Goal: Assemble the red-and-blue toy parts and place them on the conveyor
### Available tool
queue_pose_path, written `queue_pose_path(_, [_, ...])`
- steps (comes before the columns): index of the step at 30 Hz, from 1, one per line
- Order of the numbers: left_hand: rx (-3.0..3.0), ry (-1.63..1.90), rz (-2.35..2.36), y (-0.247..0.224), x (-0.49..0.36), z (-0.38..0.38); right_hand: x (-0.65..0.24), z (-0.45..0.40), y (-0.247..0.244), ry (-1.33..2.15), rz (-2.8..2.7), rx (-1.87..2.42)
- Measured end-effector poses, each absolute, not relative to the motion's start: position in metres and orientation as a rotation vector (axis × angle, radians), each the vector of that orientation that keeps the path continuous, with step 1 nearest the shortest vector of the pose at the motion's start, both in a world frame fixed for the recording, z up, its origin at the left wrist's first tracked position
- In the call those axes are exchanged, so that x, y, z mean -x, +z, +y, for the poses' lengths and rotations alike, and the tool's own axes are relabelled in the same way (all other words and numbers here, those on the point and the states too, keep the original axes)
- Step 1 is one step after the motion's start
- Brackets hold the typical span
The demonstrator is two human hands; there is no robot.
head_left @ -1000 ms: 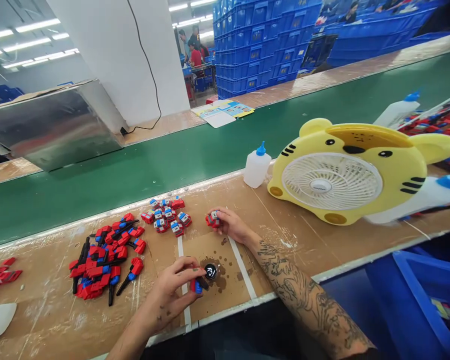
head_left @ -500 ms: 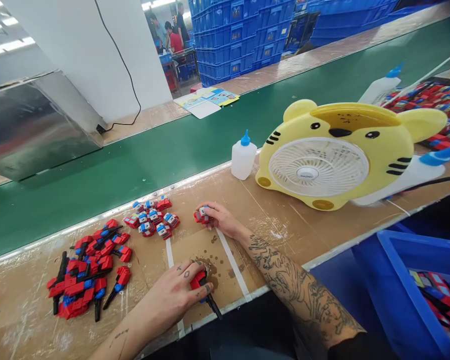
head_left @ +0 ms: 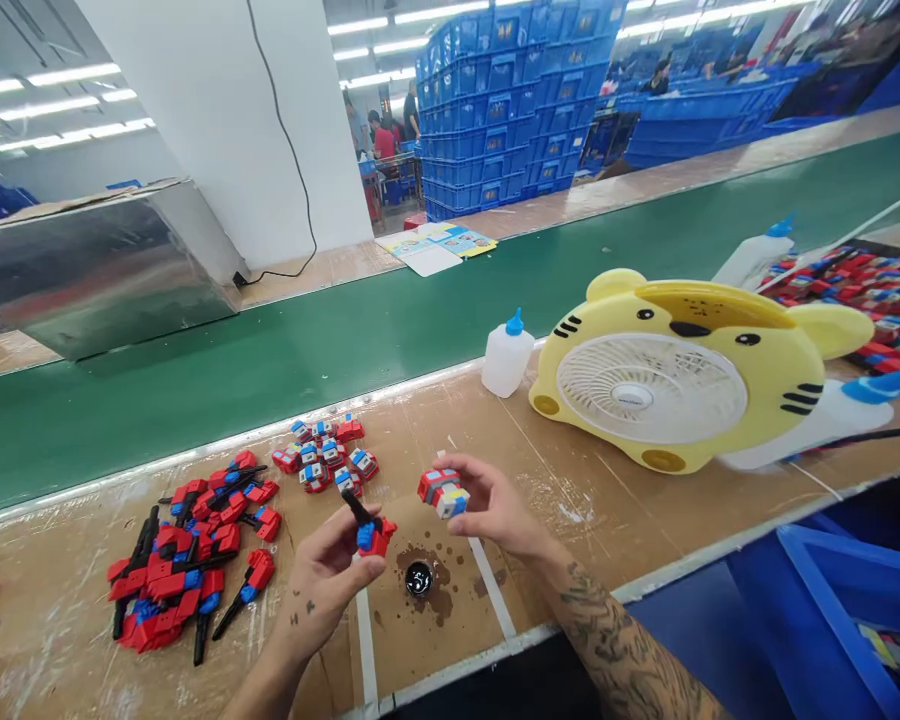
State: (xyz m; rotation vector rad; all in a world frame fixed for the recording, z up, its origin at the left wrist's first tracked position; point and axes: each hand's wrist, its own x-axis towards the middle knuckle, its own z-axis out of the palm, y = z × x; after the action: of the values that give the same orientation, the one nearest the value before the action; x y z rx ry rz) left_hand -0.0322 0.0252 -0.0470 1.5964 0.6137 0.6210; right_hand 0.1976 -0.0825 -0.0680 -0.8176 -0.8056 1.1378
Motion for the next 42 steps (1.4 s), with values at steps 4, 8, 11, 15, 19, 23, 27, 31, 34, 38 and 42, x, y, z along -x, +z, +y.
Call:
queue_pose_path(4, [-1.341, 0.698, 0.627, -0.051, 0.026, 0.02, -0.178, -0.091, -0.069, 1.132, -0.809, 0.86])
queue_pose_path(8, [-1.339, 0.695, 0.609, -0.039, 0.02, 0.015, -0.166, -0.093, -0.065, 1.083, -0.929, 0.948])
queue_pose_path(11, [-1.464, 0.717, 0.602, -0.031, 0.021, 0.014, -0.16, -0.095, -0.05, 0.911, -1.133, 1.164])
queue_pose_path(15, [-1.674, 0.752, 0.718, -0.034, 0.022, 0.011, -0.149, -0.095, -0.027, 0.589, -1.404, 1.448])
queue_pose_path(19, [-1.641, 0.889, 0.771, -0.041, 0.01, 0.001, -0.133, -0.083, -0.024, 0.263, -1.498, 1.499])
queue_pose_path(23, [-1.441, 1.074, 0.763, -0.036, -0.012, -0.001, -0.113, -0.061, -0.031, -0.076, -1.535, 1.445])
queue_pose_path(27, [-1.386, 1.15, 0.745, -0.024, -0.018, 0.012, -0.104, -0.045, -0.03, -0.172, -1.51, 1.402])
queue_pose_path(31, [-1.517, 1.073, 0.803, -0.017, -0.009, 0.058, -0.135, -0.045, -0.036, 0.005, -1.48, 1.439])
queue_pose_path(34, [-1.918, 0.958, 0.972, -0.014, -0.017, 0.126, -0.188, -0.047, -0.048, -0.005, -1.163, 1.619])
queue_pose_path(38, [-2.332, 0.658, 1.199, -0.01, -0.06, 0.228, -0.264, -0.037, -0.048, -0.416, -0.838, 1.785])
queue_pose_path(42, [-2.384, 0.347, 1.372, -0.017, -0.105, 0.29, -0.312, -0.011, -0.03, -0.48, -0.822, 1.905])
